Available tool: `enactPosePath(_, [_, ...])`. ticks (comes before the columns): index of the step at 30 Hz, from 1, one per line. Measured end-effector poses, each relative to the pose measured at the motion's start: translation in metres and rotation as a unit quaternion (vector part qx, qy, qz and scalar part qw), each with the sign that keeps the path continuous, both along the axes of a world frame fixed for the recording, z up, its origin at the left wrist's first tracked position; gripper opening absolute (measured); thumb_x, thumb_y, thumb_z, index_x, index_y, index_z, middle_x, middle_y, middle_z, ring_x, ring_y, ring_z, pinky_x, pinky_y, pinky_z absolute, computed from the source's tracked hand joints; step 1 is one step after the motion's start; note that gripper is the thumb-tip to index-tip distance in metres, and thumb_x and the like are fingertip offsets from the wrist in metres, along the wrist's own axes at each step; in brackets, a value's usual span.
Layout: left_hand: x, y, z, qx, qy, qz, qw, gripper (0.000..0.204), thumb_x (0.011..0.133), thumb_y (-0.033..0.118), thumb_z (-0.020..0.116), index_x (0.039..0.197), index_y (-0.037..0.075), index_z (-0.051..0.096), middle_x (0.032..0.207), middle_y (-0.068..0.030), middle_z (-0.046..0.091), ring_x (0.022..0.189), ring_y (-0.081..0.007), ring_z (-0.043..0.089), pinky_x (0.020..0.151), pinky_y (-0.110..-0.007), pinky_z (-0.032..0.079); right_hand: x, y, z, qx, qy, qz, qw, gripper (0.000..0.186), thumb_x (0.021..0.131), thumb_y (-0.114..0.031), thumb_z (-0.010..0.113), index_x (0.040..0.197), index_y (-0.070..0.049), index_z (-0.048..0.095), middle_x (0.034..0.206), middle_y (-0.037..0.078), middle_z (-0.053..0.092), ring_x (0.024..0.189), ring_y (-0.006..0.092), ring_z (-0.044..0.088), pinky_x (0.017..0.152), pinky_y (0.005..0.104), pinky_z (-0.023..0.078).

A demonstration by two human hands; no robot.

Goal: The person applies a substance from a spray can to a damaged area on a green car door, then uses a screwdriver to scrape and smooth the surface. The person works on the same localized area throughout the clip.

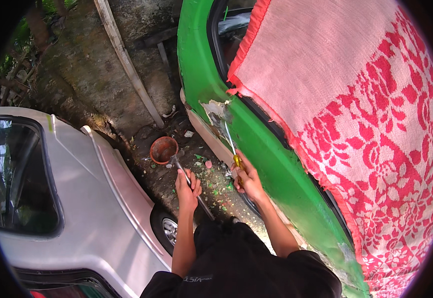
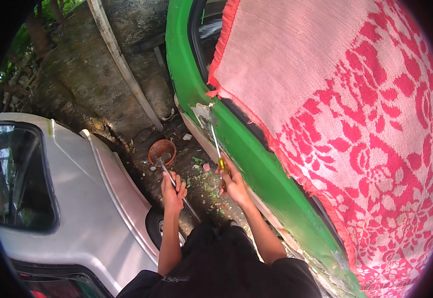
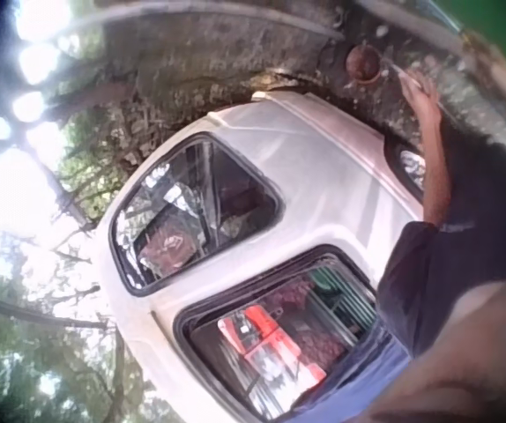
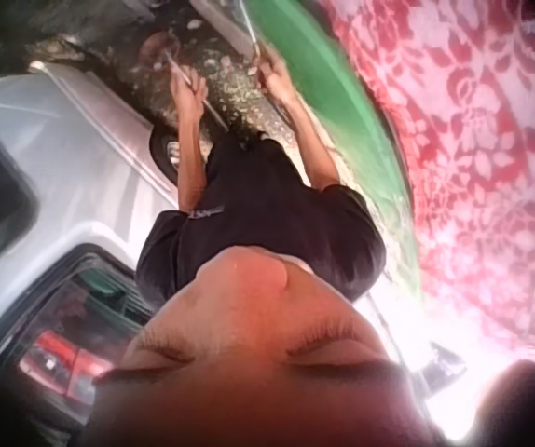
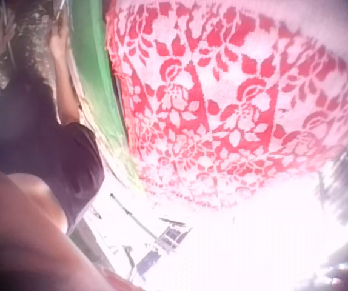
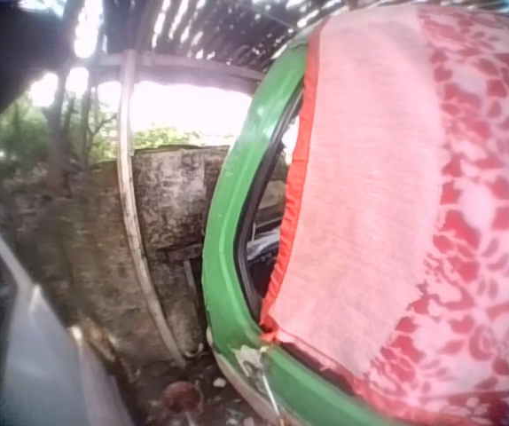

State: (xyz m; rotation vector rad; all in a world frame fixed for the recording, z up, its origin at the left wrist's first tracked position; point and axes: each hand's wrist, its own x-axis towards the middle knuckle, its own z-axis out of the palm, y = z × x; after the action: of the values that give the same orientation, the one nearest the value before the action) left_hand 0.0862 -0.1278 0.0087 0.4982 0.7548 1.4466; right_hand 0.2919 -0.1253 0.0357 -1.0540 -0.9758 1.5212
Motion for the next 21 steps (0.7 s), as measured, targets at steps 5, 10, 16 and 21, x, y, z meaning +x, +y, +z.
enactPosePath(5, [-0.009,0.009,-0.007,-0.036,0.005,-0.048,0.998,0.038,0.104,0.046,0.035,0.088,0.013,0.043,0.058,0.0021,0.032,0.042,-0.0067,0.025,0.038,-0.022,0.023,-0.014,0.002,0.003,-0.012,0.031,-0.085,0.996,0.05,0.102,-0.011,0.039,0.151,-0.011,0.03,0.09,0.003,0.049,0.046,0.0046,0.035,0.039,0.0204,0.026])
enactPosePath(10, [-0.024,0.028,-0.006,-0.039,0.009,-0.083,0.996,0.037,0.104,0.046,0.035,0.087,0.013,0.043,0.058,0.0024,0.032,0.042,-0.0064,0.025,0.039,-0.022,0.022,-0.035,0.0,0.003,-0.017,-0.034,-0.147,0.988,0.044,0.103,-0.016,0.041,0.148,-0.01,0.038,0.078,0.001,0.049,0.043,0.0041,0.032,0.038,0.0209,0.025])
enactPosePath(16, [-0.04,0.047,-0.004,-0.047,0.04,-0.103,0.993,0.038,0.103,0.047,0.036,0.087,0.013,0.043,0.058,0.0026,0.032,0.042,-0.0063,0.025,0.038,-0.022,0.022,-0.064,0.038,-0.015,0.02,-0.093,-0.198,0.976,0.04,0.104,-0.018,0.043,0.143,-0.01,0.046,0.069,-0.001,0.048,0.043,0.0024,0.031,0.038,0.0205,0.025])
enactPosePath(21, [-0.05,0.057,-0.002,-0.052,0.043,-0.098,0.993,0.039,0.103,0.048,0.037,0.087,0.013,0.043,0.057,0.0027,0.032,0.041,-0.0062,0.025,0.038,-0.022,0.021,-0.061,0.015,0.0,-0.011,-0.048,-0.216,0.975,0.039,0.104,-0.019,0.043,0.142,-0.01,0.047,0.069,0.0,0.049,0.042,0.0024,0.031,0.038,0.0198,0.024])
